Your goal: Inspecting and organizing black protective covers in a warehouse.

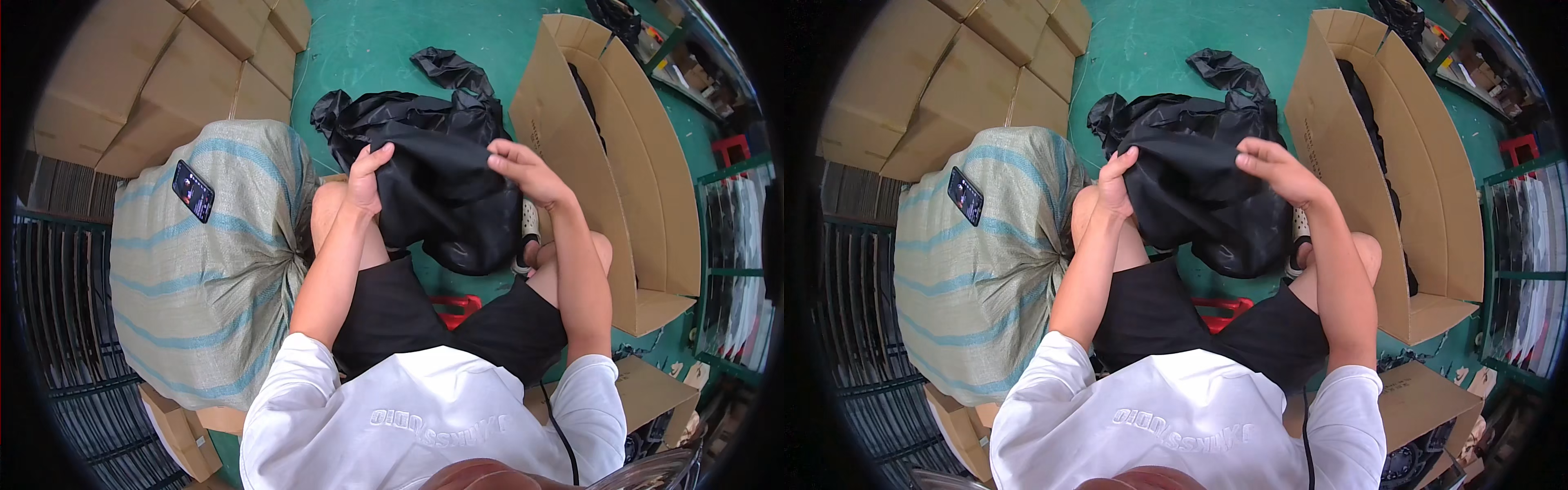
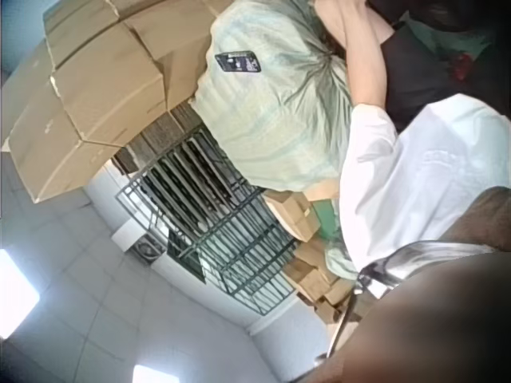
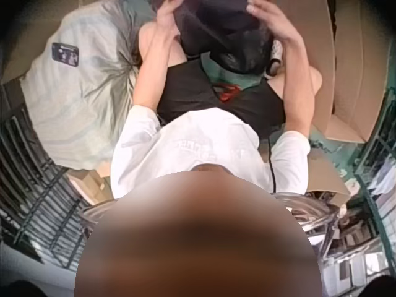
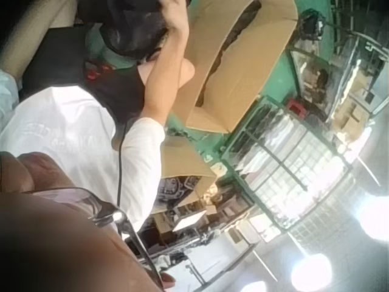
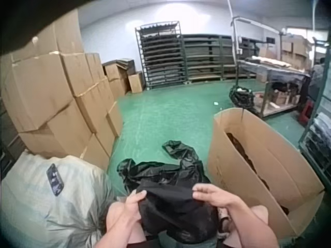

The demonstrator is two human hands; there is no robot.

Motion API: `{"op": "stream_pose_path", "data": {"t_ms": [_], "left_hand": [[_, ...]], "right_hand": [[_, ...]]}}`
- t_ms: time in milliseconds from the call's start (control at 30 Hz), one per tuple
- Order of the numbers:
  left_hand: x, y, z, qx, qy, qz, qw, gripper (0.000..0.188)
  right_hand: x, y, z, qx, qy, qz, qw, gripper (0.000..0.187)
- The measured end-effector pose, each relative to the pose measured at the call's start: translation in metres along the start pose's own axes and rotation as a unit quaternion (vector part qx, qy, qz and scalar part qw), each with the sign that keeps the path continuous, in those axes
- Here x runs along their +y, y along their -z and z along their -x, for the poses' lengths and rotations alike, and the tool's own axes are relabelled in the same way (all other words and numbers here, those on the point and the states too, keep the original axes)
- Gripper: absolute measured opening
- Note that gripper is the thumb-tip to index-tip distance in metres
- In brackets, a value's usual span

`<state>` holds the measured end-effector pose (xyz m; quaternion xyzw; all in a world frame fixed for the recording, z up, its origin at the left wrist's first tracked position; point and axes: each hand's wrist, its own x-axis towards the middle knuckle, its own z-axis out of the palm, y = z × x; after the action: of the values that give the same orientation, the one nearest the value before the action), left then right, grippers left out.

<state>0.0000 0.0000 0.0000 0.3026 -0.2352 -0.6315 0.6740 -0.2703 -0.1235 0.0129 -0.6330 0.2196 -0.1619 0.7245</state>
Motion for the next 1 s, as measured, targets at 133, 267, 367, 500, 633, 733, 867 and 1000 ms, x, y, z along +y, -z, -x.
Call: {"op": "stream_pose_path", "data": {"t_ms": [133,267,367,500,633,733,867,1000], "left_hand": [[0.004,-0.004,0.002,-0.031,0.043,0.007,0.999,0.043],[-0.001,0.001,0.006,-0.067,0.075,0.034,0.994,0.046],[0.001,0.016,0.008,-0.094,0.086,0.067,0.99,0.055],[0.0,0.017,0.01,-0.078,0.083,0.097,0.989,0.053],[0.001,0.02,0.014,-0.041,0.063,0.112,0.991,0.048],[0.002,0.021,0.015,-0.037,0.059,0.121,0.99,0.048],[0.007,0.001,0.019,-0.062,0.026,0.036,0.997,0.047],[0.0,-0.005,0.015,-0.131,0.086,-0.101,0.982,0.04]], "right_hand": [[-0.005,0.003,0.004,0.056,0.038,-0.095,0.993,0.014],[-0.012,0.013,0.012,0.073,0.066,-0.129,0.987,0.014],[-0.015,0.017,0.019,0.056,0.04,-0.149,0.986,0.016],[-0.019,0.018,0.028,0.011,0.013,-0.171,0.985,0.036],[-0.019,0.019,0.033,-0.018,-0.007,-0.167,0.986,0.045],[-0.008,0.033,0.034,-0.044,-0.034,0.0,0.998,0.047],[-0.009,0.02,0.035,0.052,0.016,-0.112,0.992,0.03],[-0.016,0.002,0.032,0.053,0.022,-0.119,0.991,0.031]]}}
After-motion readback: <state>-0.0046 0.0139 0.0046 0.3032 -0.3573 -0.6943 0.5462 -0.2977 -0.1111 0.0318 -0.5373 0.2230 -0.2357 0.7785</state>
